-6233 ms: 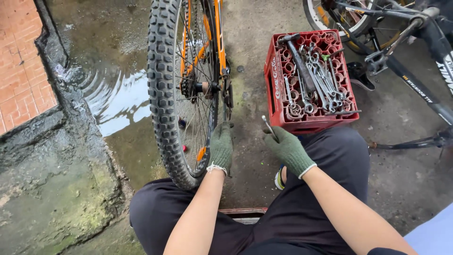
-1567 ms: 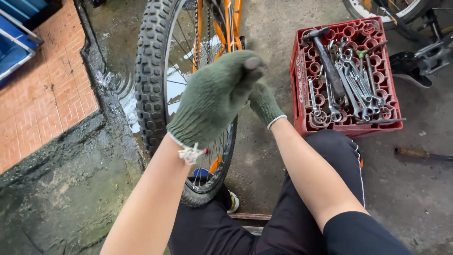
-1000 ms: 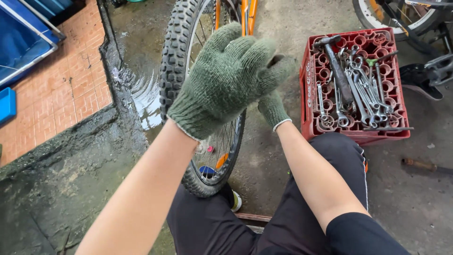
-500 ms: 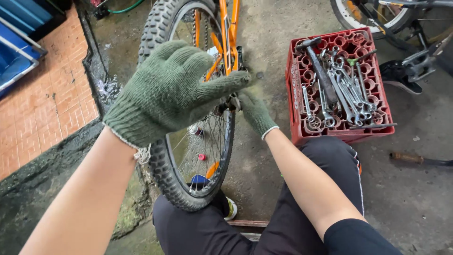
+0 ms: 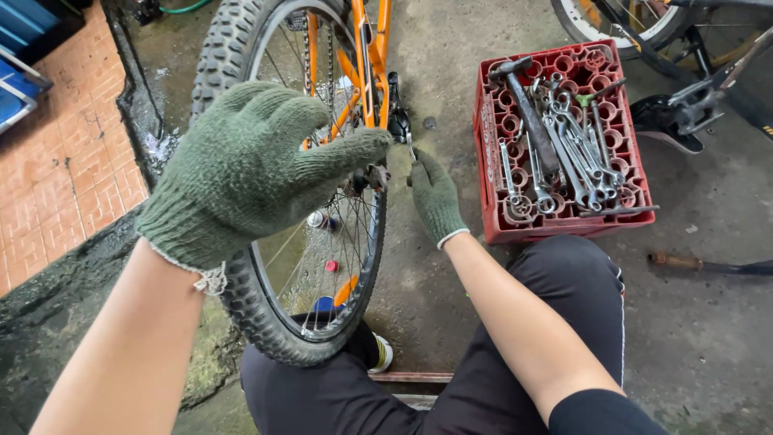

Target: Repairing the rear wheel and derailleur assembly of a bicycle using hand tools

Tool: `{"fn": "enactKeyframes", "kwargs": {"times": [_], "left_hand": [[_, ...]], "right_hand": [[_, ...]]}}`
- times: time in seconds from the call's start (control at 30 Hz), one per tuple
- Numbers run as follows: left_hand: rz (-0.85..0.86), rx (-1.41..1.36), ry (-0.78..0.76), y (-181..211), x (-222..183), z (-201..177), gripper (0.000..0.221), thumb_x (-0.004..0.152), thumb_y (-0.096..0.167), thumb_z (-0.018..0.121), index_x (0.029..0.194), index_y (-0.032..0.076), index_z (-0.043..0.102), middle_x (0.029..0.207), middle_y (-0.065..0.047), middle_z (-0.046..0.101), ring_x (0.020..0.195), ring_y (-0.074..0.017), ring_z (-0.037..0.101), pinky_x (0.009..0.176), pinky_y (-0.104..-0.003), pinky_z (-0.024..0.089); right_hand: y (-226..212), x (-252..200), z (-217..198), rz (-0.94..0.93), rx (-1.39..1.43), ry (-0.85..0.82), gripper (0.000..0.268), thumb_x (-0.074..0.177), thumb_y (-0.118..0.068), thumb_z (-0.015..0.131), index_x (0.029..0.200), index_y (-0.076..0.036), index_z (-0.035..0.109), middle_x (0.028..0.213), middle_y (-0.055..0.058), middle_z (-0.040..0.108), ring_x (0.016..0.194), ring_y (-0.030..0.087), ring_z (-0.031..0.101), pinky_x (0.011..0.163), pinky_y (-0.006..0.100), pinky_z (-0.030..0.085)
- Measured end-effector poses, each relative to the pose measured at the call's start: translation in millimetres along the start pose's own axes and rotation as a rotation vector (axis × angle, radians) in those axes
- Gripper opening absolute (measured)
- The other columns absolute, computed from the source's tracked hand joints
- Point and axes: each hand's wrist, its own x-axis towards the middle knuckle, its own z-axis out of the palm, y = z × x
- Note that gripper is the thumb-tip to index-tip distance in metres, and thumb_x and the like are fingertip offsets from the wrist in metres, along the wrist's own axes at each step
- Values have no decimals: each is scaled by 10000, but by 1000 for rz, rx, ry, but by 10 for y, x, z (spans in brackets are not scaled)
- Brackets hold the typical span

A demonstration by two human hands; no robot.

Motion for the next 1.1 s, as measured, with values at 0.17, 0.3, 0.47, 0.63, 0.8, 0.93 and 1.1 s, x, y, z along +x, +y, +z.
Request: {"fn": "enactKeyframes", "kwargs": {"times": [0.17, 0.3, 0.47, 0.63, 0.8, 0.93, 1.1], "left_hand": [[-9, -5, -17, 9, -32, 12, 290, 982, 300, 736, 1269, 271, 720, 1056, -44, 679, 923, -269, 690, 839, -403, 588], [-22, -18, -65, 38, 0, -20, 347, 926, 271, 753, 1271, 248, 727, 1025, -34, 669, 912, -271, 678, 836, -400, 562], [-43, -13, -72, 48, -24, -21, 304, 951, 289, 743, 1252, 243, 749, 1035, -35, 666, 925, -272, 676, 828, -400, 547], [-59, -36, -61, 45, -36, -11, 282, 961, 275, 755, 1239, 237, 738, 1004, -36, 675, 884, -280, 675, 801, -410, 547], [-43, -42, -72, 50, -31, -34, 324, 961, 323, 724, 1276, 245, 724, 1070, -36, 678, 934, -277, 667, 845, -409, 541], [-77, -77, -39, 107, 2, -5, 282, 1000, 305, 754, 1235, 159, 698, 1172, -86, 698, 1012, -305, 690, 882, -427, 565], [-75, -107, 47, 259, 125, -34, 247, 1009, 244, 695, 1238, 160, 658, 1186, -42, 706, 1031, -248, 723, 873, -383, 587]], "right_hand": [[330, -165, -62, -259, -119, -51, 390, 985, -76, 553, 1364, -101, 638, 1073, 22, 708, 819, 118, 593, 735, 262, 508], [536, -191, -19, -484, -282, 6, 326, 981, -111, 586, 1292, -28, 638, 1191, 129, 739, 995, 247, 725, 860, 333, 576], [558, -202, 10, -516, -342, -36, 349, 967, -35, 553, 1312, -30, 602, 1176, 177, 700, 988, 312, 698, 845, 390, 566], [708, -65, 98, -549, -364, -49, 356, 944, -18, 547, 1293, -13, 612, 1107, 169, 697, 907, 288, 670, 804, 374, 552], [805, -84, 184, -510, -299, -82, 418, 918, 21, 538, 1327, -46, 593, 1058, 119, 690, 836, 234, 655, 753, 353, 549], [624, -138, 199, -440, -235, -76, 360, 940, 1, 534, 1294, -4, 600, 1165, 149, 711, 964, 251, 690, 858, 330, 561], [3, -258, 175, -480, -183, 120, 320, 959, -171, 692, 1259, -82, 627, 648, -100, 455, 563, 55, 404, 498, 216, 363]]}}
